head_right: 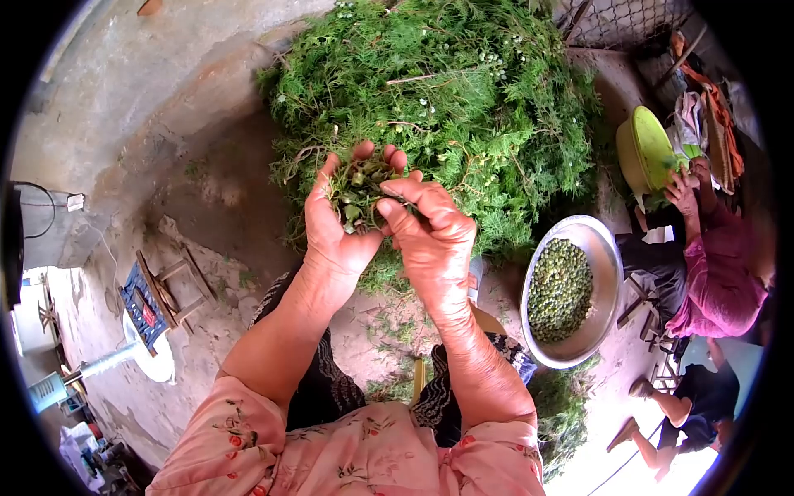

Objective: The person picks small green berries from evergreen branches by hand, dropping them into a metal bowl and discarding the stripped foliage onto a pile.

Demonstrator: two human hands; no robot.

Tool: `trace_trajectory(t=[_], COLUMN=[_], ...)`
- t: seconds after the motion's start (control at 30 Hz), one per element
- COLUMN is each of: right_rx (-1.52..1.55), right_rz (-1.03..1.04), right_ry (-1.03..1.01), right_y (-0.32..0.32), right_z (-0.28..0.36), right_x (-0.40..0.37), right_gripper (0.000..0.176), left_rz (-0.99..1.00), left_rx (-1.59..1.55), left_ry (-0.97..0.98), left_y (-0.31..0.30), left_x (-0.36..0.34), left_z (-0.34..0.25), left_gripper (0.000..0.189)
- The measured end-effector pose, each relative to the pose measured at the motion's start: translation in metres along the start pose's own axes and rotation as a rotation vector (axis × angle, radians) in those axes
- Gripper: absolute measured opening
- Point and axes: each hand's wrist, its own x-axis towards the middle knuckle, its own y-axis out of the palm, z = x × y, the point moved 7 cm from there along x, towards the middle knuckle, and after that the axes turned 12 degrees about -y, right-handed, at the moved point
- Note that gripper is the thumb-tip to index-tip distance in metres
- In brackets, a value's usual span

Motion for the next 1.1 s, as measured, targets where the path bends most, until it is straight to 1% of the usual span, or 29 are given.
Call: trace_trajectory(t=[0.03, 0.13, 0.2, 0.27, 0.3, 0.37, 0.4, 0.47, 0.6, 0.67, 0.73, 0.8, 0.83, 0.87, 0.93, 1.0, 1.07, 1.1], right_rx=[0.026, 0.047, 0.023, -0.024, -0.024, 0.106, 0.069, -0.111, -0.194, -0.248, -0.248, 0.019, 0.094, 0.093, 0.313, 0.320, 0.505, 0.617], right_rz=[-0.019, -0.012, 0.034, 0.095, 0.098, 0.060, 0.038, -0.038, -0.026, -0.030, -0.015, -0.112, -0.108, -0.109, -0.149, -0.168, -0.202, -0.186], right_ry=[-0.066, -0.027, -0.044, 0.007, 0.005, -0.081, -0.125, -0.207, -0.222, -0.378, -0.393, -0.125, -0.076, -0.077, -0.029, -0.020, 0.108, 0.119], right_y=[-0.001, -0.005, -0.005, -0.001, 0.001, 0.008, 0.010, 0.008, 0.006, 0.006, 0.008, 0.002, 0.000, -0.001, -0.004, -0.006, -0.004, -0.003], right_z=[0.001, -0.006, -0.006, -0.007, -0.008, -0.007, -0.005, -0.001, -0.001, 0.012, 0.018, 0.000, -0.003, -0.004, -0.012, -0.014, -0.022, -0.024], right_x=[0.003, 0.007, 0.009, 0.008, 0.008, 0.005, 0.003, 0.003, 0.004, 0.005, 0.006, 0.007, 0.009, 0.011, 0.014, 0.016, 0.015, 0.017], right_gripper=[0.017, 0.016, 0.015, 0.023, 0.023, 0.031, 0.036, 0.031, 0.026, 0.021, 0.019, 0.017, 0.015, 0.015, 0.015, 0.015, 0.016, 0.015], left_rz=[-0.077, -0.057, -0.064, -0.031, -0.029, -0.042, -0.039, -0.002, -0.037, -0.025, -0.015, -0.023, -0.023, -0.023, -0.059, -0.019, -0.105, -0.020], left_rx=[-0.017, 0.033, 0.075, 0.053, 0.053, 0.019, 0.018, 0.031, -0.005, -0.023, -0.040, -0.071, -0.045, -0.046, -0.005, -0.027, -0.085, -0.068], left_ry=[0.004, -0.005, 0.009, 0.024, 0.027, 0.073, 0.071, 0.033, 0.043, 0.040, 0.034, 0.005, 0.010, 0.009, 0.030, 0.011, 0.049, 0.028], left_y=[-0.004, -0.004, -0.003, -0.002, -0.001, -0.001, -0.001, 0.000, -0.004, -0.003, -0.002, -0.001, 0.000, -0.001, -0.006, -0.006, -0.009, -0.005], left_x=[0.001, -0.001, 0.000, 0.001, 0.001, -0.001, -0.002, -0.003, 0.000, 0.000, -0.002, -0.003, -0.004, -0.004, -0.003, -0.002, -0.003, -0.003], left_z=[0.001, 0.001, -0.001, -0.006, -0.006, -0.007, -0.005, 0.000, 0.000, 0.000, -0.001, 0.000, -0.001, -0.001, -0.003, -0.003, -0.005, -0.006], left_gripper=[0.037, 0.037, 0.037, 0.036, 0.036, 0.036, 0.036, 0.036, 0.037, 0.037, 0.037, 0.037, 0.037, 0.037, 0.038, 0.039, 0.039, 0.040])
